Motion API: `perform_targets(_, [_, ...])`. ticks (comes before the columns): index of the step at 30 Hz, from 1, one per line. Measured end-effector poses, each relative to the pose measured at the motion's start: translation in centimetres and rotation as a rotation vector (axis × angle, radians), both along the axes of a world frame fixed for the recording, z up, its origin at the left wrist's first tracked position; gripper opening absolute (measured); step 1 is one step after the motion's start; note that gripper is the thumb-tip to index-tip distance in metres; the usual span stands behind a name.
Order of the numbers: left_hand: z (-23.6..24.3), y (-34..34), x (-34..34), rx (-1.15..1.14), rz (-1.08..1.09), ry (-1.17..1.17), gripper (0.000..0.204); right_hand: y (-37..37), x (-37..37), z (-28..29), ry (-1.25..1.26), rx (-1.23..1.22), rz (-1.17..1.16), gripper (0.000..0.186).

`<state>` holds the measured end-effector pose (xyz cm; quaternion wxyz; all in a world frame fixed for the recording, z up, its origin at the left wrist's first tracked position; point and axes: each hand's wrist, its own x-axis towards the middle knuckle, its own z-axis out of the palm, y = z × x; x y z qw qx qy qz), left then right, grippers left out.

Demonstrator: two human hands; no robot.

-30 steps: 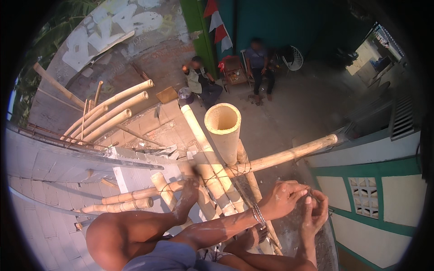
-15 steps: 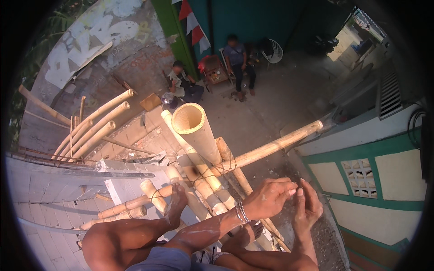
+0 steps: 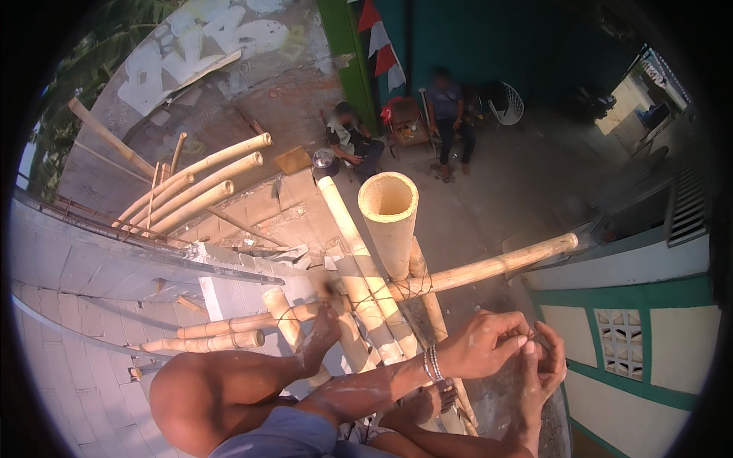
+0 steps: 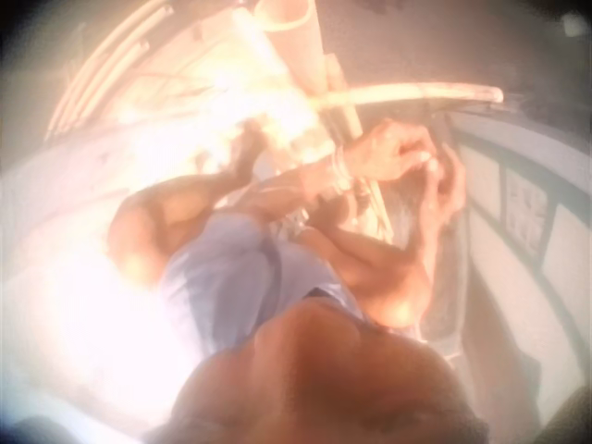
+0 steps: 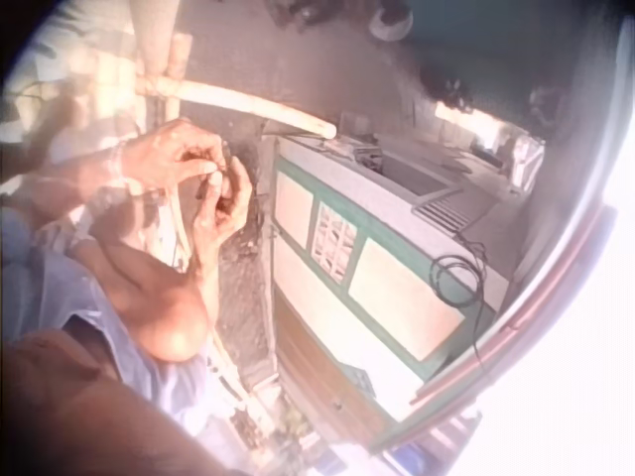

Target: The person uses a pair of pliers and wire to tie bamboo poles together and secure rebar at a construction site.

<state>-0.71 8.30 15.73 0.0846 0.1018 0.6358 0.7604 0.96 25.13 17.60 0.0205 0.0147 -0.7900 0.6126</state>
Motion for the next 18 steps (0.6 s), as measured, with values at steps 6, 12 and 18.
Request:
perform_targets(6, [-0.9, -0.5, -0.4, 0.134, -0.063, -0.053, 0.016, 0.0, -0.3, -0.3, 0.064, 0.073, 0.075, 0.020])
perform_targets(12, [0.5, -0.6, -0.5, -0.153, 0.014, 0.006, 0.029, 0.2, -0.4, -1.7, 0.175, 0.104, 0.045, 0.019])
perform_targets(18, [0.8, -1.1, -0.9, -0.139, -0.048, 0.115, 0.032, -0.4, 0.1, -1.1, -0.071, -0.302, -0.052, 0.019])
